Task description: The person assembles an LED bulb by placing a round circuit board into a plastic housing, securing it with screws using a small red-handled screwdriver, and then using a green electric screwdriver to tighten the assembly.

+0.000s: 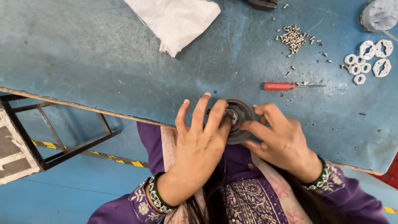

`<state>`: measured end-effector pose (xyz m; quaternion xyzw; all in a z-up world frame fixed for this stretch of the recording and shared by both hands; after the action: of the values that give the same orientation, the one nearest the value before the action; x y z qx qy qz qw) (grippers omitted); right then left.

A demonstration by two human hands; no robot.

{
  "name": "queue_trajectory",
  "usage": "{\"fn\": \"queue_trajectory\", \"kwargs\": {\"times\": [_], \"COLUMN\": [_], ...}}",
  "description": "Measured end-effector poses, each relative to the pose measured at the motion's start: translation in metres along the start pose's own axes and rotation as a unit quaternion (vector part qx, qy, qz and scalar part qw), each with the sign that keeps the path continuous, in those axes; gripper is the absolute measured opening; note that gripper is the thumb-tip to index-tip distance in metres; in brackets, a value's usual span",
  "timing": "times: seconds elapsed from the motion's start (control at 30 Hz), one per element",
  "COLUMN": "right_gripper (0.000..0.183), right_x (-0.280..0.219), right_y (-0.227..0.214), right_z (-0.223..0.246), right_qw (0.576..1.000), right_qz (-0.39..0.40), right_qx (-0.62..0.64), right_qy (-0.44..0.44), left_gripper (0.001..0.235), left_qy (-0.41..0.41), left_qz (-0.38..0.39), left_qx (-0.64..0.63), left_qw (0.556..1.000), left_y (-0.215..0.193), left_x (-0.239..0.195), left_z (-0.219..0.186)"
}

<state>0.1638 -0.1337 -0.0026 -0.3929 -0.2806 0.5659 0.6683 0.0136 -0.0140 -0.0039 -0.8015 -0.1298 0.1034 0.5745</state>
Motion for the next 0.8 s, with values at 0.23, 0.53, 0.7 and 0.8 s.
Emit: {"fn": "queue_trajectory", "kwargs": {"times": [0.23, 0.53, 0.7, 0.8], "right_gripper": [0.039, 0.057, 0.062, 0.06], "right_x": [-0.029, -0.017, 0.013, 0.021], "right_y": [0.032, 0.011, -0.017, -0.018], "right_z": [-0.011, 0.003, 0.017, 0.023], "right_qw": [0.994, 0.996, 0.994, 0.991], "right_qz": [-0.075, -0.042, 0.062, 0.089], "right_qx": [0.053, -0.025, -0.09, -0.097], "right_qy": [0.054, 0.068, 0.002, -0.004], "left_gripper": [0.026, 0.023, 0.023, 0.022], "left_qy": [0.006, 0.014, 0.022, 0.023], "left_qz": [0.027, 0.054, 0.045, 0.037], "left_qx": [0.042, 0.029, 0.028, 0.026], "left_qw": [0.999, 0.998, 0.998, 0.999], "left_y": [-0.011, -0.006, -0.003, -0.003], "left_x": [0.014, 0.019, 0.016, 0.015], "left_z": [-0.007, -0.011, -0.013, -0.011]}}
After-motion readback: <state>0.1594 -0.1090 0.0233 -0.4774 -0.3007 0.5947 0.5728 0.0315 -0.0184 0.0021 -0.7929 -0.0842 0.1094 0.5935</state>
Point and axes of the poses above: each hand's wrist, its own x-axis towards the middle knuckle, its own y-axis out of the palm, z = x × y, the point moved 2 cm from there along x, towards the middle knuckle, and after that the axes turned 6 degrees about z, right-handed, at the moved point
